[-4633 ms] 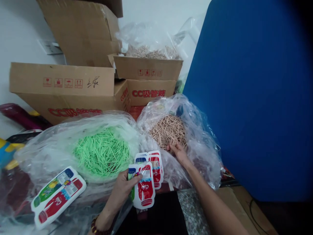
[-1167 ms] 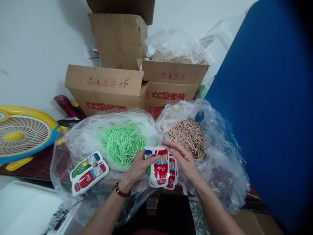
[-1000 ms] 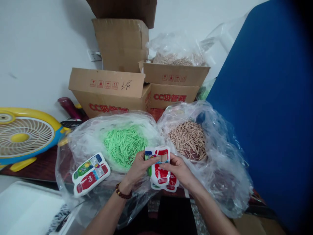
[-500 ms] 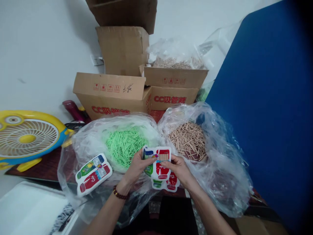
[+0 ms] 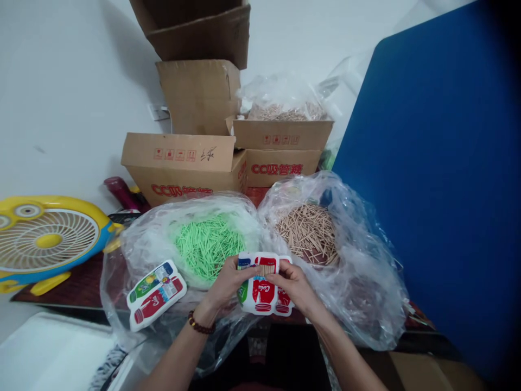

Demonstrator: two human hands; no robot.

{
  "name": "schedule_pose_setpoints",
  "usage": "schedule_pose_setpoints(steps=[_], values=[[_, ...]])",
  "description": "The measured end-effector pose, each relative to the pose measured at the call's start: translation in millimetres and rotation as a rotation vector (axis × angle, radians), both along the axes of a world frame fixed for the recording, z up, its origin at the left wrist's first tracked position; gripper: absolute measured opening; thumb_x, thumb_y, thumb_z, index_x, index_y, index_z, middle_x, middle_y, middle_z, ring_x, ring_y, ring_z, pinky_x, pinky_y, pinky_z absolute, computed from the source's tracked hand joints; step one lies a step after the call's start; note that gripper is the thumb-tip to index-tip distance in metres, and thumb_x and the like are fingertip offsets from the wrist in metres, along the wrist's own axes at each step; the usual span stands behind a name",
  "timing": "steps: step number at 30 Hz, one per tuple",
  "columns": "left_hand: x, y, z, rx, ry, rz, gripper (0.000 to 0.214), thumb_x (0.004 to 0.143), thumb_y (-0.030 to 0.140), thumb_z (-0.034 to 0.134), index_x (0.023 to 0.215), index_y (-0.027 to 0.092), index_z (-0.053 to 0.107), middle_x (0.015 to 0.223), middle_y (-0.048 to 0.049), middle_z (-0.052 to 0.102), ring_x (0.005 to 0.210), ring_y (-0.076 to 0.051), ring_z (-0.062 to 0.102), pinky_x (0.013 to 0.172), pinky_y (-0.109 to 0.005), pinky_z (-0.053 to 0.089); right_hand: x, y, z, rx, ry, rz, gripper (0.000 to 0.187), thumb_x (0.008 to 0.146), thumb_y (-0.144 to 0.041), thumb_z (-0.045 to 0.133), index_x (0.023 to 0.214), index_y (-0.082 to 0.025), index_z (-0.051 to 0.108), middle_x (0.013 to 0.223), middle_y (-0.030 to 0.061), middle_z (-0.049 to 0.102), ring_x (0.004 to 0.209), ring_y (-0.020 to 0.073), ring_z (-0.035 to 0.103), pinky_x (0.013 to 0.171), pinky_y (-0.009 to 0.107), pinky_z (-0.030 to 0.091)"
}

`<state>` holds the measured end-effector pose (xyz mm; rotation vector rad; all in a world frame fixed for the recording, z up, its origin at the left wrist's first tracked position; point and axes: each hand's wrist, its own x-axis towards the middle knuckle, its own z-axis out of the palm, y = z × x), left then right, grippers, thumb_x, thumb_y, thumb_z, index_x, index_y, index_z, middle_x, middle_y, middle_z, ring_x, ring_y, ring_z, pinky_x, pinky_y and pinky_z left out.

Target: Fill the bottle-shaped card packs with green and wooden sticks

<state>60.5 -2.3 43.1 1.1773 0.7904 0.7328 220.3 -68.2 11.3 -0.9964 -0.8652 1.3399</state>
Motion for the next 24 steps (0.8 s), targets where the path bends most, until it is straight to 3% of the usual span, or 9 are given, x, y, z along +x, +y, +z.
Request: schedule_pose_setpoints(steps=[7, 12, 16, 20, 24], values=[[-3, -6, -2.6, -0.016, 0.009, 0.019, 0.024, 0.063, 0.027, 0.079, 0.075, 0.012, 0.066, 0.068, -0.0015, 0.068, 0.058, -0.014, 0.061, 0.057, -0.023, 0.048, -9, -4, 2.6, -0.003, 0.053, 0.072, 0.039, 0.063, -0.034, 0.08, 0.096, -0.02, 0.067, 0.087, 0.0, 0.073, 0.074, 0.0166, 0.067, 0.072, 0.031, 0.052], [-7, -4, -5.2, 0.006, 0.006, -0.013, 0.025, 0.067, 0.03, 0.078, 0.077, 0.013, 0.063, 0.068, -0.0002, 0.067, 0.057, -0.013, 0.061, 0.055, -0.021, 0.048, -11, -2, -4.4, -0.068, 0.043, -0.034, 0.038, 0.053, -0.035, 0.084, 0.083, -0.017, 0.069, 0.076, 0.0014, 0.073, 0.068, 0.0189, 0.067, 0.07, 0.033, 0.052], [-15, -4, -19.4, -0.016, 0.06, -0.056, 0.027, 0.07, 0.034, 0.075, 0.084, 0.014, 0.063, 0.077, -0.0039, 0.071, 0.064, -0.016, 0.065, 0.06, -0.026, 0.051, -6, -8, -20.2, -0.099, -0.046, -0.077, 0.037, 0.055, -0.038, 0.082, 0.083, -0.017, 0.069, 0.077, 0.0025, 0.074, 0.069, 0.0212, 0.067, 0.069, 0.035, 0.052], [-18, -10, -45.1, 0.101, 0.221, -0.073, 0.029, 0.076, 0.041, 0.068, 0.088, 0.014, 0.063, 0.083, -0.0064, 0.072, 0.071, -0.021, 0.066, 0.068, -0.032, 0.052, 4, -22, -41.6, -0.089, -0.325, -0.063, 0.033, 0.068, -0.039, 0.073, 0.095, -0.02, 0.068, 0.088, 0.0024, 0.074, 0.078, 0.0227, 0.067, 0.072, 0.035, 0.052], [-6, -10, -60.8, 0.495, 0.508, 0.029, 0.035, 0.082, 0.042, 0.061, 0.105, 0.016, 0.062, 0.101, -0.0088, 0.068, 0.093, -0.024, 0.062, 0.085, -0.036, 0.048, 24, -25, -45.2, -0.211, -0.87, -0.112, 0.027, 0.079, -0.039, 0.06, 0.099, -0.023, 0.066, 0.089, 0.0024, 0.072, 0.082, 0.0227, 0.066, 0.072, 0.032, 0.048]])
